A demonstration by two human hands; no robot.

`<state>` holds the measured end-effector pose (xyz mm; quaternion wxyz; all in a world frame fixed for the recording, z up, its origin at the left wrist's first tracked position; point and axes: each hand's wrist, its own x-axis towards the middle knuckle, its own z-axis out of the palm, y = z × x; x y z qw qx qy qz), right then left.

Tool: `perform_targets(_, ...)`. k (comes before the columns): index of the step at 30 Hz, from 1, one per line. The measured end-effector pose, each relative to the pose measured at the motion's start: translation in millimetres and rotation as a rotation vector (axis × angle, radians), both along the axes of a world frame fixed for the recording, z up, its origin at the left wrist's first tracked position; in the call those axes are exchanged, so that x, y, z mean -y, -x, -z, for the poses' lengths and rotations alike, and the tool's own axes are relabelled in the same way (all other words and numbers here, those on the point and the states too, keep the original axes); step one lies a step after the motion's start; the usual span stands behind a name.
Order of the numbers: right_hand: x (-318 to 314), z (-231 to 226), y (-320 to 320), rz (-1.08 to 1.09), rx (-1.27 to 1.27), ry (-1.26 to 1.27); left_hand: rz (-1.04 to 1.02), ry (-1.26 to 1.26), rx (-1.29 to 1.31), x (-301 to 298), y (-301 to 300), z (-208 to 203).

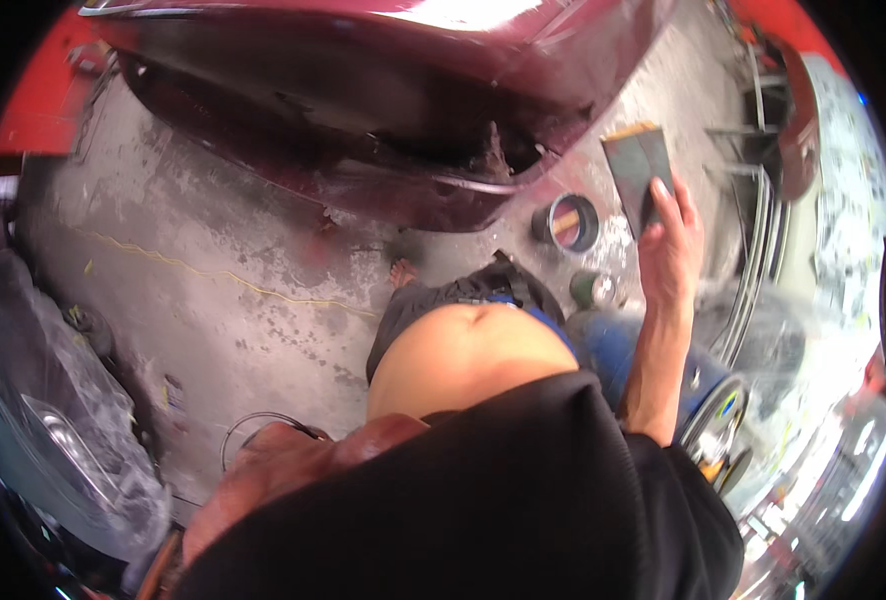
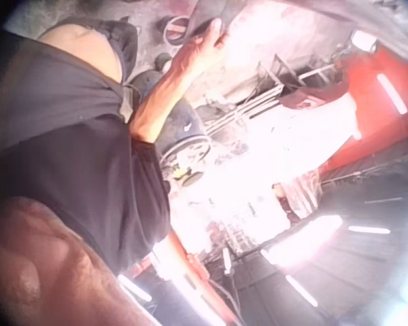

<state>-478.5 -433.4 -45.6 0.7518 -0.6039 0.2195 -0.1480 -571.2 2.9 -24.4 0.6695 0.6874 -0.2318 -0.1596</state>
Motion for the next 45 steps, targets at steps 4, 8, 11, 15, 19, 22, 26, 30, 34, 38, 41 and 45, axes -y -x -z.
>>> perform_targets(4, -3.3, 19.7, 28.0, 0.065, -0.05, -0.014, 0.169, 0.003, 0.071, 2.1, -3.2, -9.4)
perform_targets(8, -6.2, 19.3, 15.7, 0.008, -0.052, -0.014, 0.176, -0.041, 0.156, 5.3, -7.0, -13.3)
perform_targets(11, -12.1, 17.1, 17.3, -0.003, -0.024, -0.058, 0.201, -0.069, 0.205, 3.8, -23.4, -12.6)
perform_targets(15, -14.8, 6.7, 9.9, -0.055, -0.022, -0.063, 0.202, -0.113, 0.255, 0.4, -38.0, -15.3)
perform_targets(19, -7.2, 11.6, -0.4, -0.033, -0.019, -0.072, 0.174, -0.156, 0.305, -14.2, -62.0, -18.7)
perform_targets(22, -1.7, 11.9, 6.0, -0.06, -0.099, 0.034, 0.145, -0.31, 0.327, -21.9, -100.2, -12.2)
perform_targets(26, 1.9, 6.7, 7.9, -0.151, -0.047, 0.012, -0.14, -0.55, 0.201, -51.9, -167.2, -1.0)
perform_targets(30, 20.9, 20.9, 34.2, 0.008, -0.044, -0.023, -0.773, -0.442, 0.545, -65.7, -295.2, -18.6)
perform_targets(34, 36.1, 22.5, 47.7, 0.114, -0.018, -0.03, -1.023, -0.732, 0.886, -121.6, -417.8, -25.9)
perform_targets(38, 38.8, 18.6, 70.0, 0.358, 0.027, -0.062, -0.721, -0.876, 0.65, -96.8, -480.9, -7.0)
perform_targets(41, 52.5, 27.0, 71.6, 0.242, 0.042, -0.043, -0.81, -0.758, 0.78, -71.7, -479.9, -3.5)
perform_targets(45, 31.0, 9.9, 12.4, 0.204, -0.086, 0.178, -0.629, -0.433, 0.756, 14.1, -444.5, -12.9)
